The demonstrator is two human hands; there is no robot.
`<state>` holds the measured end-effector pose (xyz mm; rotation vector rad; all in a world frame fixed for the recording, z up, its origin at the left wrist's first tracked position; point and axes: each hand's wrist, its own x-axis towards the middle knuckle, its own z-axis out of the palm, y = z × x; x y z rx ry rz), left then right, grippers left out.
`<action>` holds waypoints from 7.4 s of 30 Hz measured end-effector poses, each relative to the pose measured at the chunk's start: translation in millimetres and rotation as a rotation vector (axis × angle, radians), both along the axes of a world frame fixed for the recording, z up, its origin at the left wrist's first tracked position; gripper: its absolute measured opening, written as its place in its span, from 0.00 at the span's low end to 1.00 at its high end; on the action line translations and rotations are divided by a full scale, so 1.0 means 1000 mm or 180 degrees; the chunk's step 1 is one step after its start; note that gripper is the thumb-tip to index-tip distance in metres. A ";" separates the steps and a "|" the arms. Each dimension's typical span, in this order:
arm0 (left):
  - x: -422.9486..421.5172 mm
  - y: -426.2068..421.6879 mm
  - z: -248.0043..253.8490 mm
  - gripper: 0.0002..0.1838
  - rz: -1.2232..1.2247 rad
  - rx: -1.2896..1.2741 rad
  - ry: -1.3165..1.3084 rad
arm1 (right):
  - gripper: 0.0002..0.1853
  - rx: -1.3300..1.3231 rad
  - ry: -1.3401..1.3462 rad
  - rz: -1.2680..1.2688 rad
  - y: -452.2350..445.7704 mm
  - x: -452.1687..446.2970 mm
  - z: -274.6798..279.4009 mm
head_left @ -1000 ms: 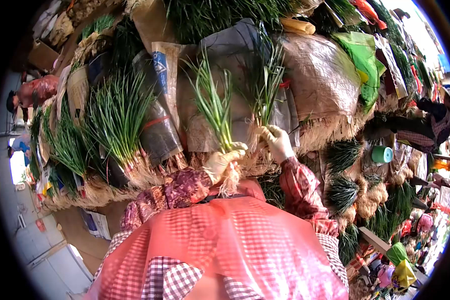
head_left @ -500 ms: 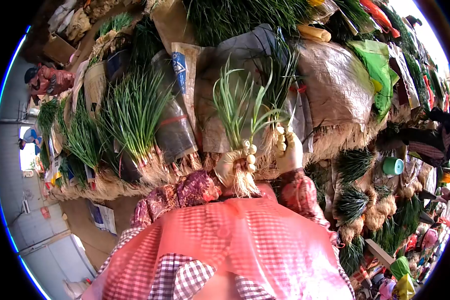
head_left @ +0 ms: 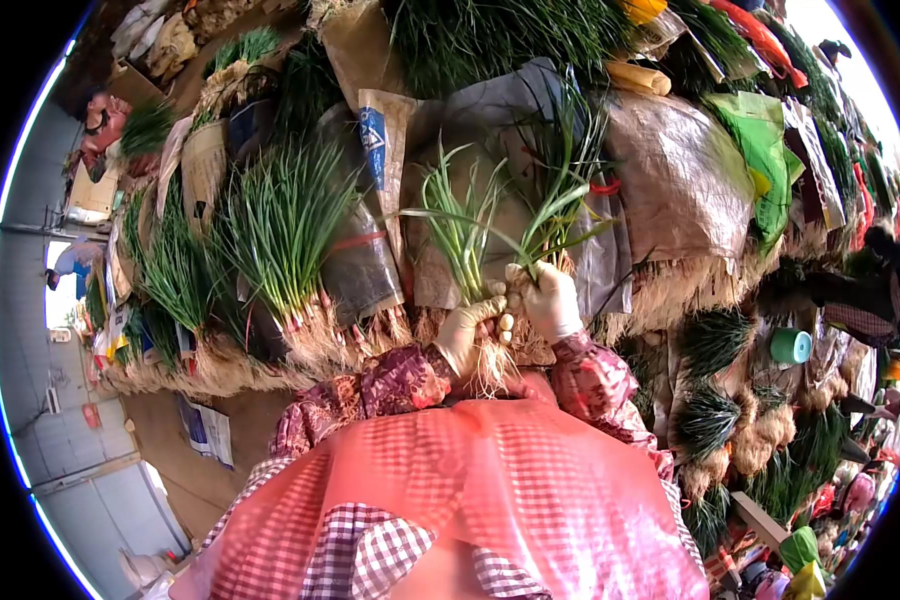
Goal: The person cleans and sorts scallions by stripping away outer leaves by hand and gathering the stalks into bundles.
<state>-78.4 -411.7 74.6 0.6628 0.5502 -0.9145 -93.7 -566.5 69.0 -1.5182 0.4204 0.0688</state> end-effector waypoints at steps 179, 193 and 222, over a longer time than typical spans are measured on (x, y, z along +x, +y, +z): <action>0.020 -0.049 -0.013 0.11 -0.1424 0.0752 -0.0766 | 0.14 0.0448 0.0430 -0.0188 -0.057 -0.057 -0.003; 0.010 -0.032 -0.038 0.12 -0.0997 -0.1149 0.0137 | 0.09 0.2100 0.0304 -0.0419 -0.040 -0.023 -0.009; 0.020 -0.003 -0.024 0.14 -0.0753 -0.0730 -0.0329 | 0.18 0.0869 -0.4068 -0.0844 -0.086 -0.074 0.229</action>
